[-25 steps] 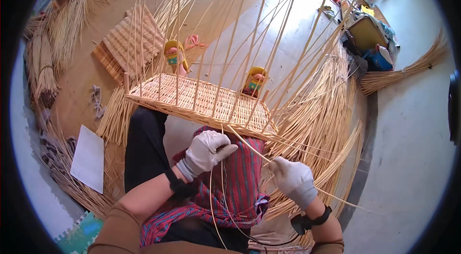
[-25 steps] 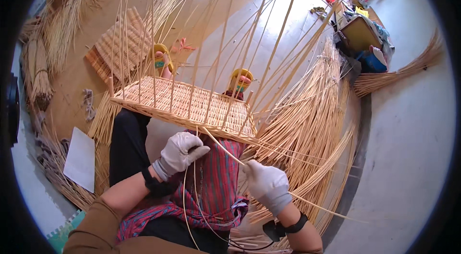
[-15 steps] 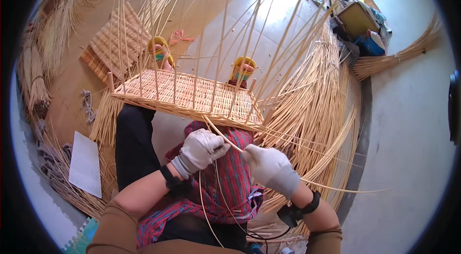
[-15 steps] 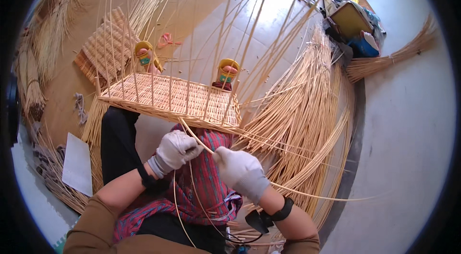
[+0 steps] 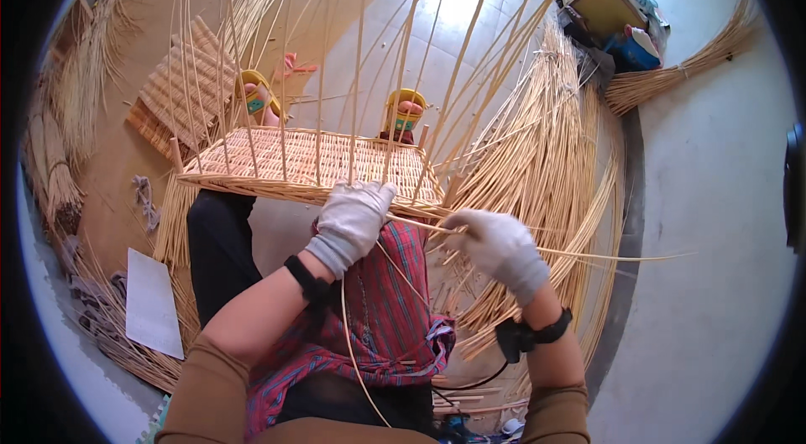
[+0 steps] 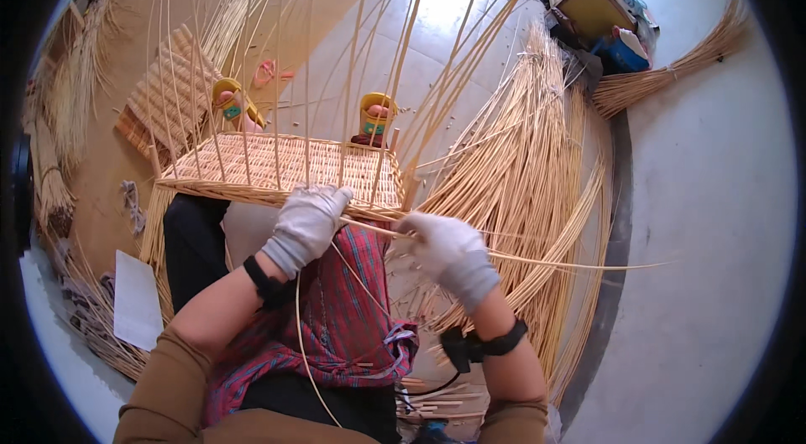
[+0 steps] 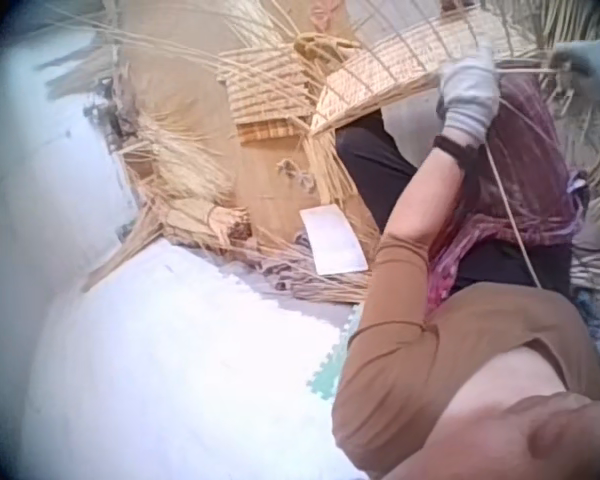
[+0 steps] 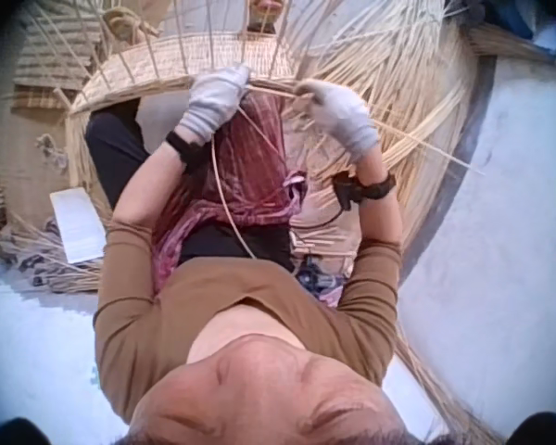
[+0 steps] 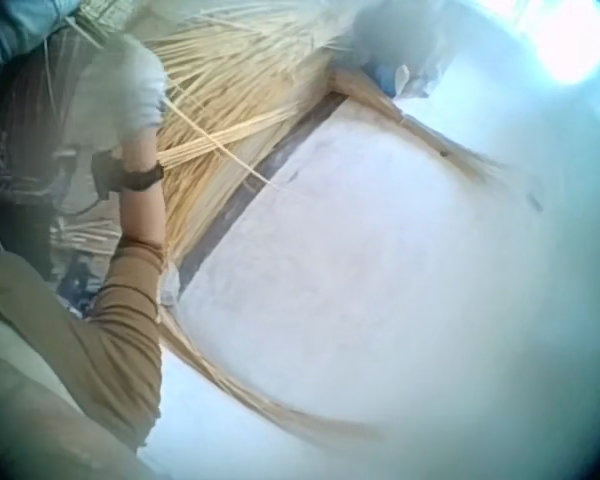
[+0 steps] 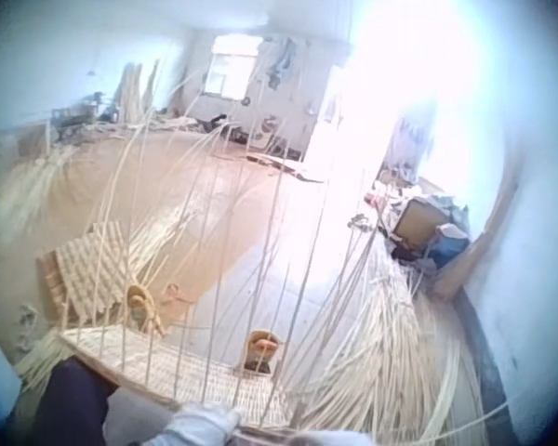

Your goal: Weaving a wicker basket while sitting on a workshop floor.

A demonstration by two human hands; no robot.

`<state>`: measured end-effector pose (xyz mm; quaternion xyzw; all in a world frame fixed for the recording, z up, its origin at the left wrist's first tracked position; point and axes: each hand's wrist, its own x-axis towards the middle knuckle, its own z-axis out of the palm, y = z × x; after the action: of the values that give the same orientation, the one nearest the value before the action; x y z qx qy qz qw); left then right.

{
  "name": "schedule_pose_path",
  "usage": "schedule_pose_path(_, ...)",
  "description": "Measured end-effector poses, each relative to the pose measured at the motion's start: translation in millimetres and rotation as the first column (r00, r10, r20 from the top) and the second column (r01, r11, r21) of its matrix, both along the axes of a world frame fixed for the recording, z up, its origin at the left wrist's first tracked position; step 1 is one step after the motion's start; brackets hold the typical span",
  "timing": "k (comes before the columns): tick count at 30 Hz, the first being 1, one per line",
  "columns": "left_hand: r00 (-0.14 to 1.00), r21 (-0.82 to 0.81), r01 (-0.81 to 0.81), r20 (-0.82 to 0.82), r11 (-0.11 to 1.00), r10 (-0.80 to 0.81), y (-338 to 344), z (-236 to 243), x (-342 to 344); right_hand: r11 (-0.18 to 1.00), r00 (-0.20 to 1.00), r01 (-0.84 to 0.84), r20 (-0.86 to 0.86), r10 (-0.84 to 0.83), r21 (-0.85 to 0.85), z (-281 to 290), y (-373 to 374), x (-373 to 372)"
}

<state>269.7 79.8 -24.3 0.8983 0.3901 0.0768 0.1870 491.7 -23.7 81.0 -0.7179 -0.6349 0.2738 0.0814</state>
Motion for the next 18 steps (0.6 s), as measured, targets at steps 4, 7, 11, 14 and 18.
schedule_pose_path(4,0.938,0.01,0.012,0.347,1.0,-0.015,2,-26,-2,0.829,0.923,0.149,0.225,-0.312,0.538,-44,10,22)
schedule_pose_path(7,0.95,0.054,-0.016,0.312,0.998,-0.002,-1,-18,-2,0.753,0.78,0.584,0.047,-0.624,0.304,-106,14,34)
schedule_pose_path(11,0.931,0.032,0.033,0.363,0.999,-0.043,0,-14,-12,0.582,0.179,0.808,-0.901,-0.395,-0.094,-131,10,44)
schedule_pose_path(14,0.974,0.236,0.118,0.161,0.965,-0.158,1,-23,-18,0.629,0.393,0.743,-0.91,-0.132,0.229,-79,33,22)
schedule_pose_path(18,0.979,0.323,0.134,0.104,0.937,-0.176,2,-36,-13,0.666,0.971,0.143,-0.235,0.05,0.732,-19,103,-20)
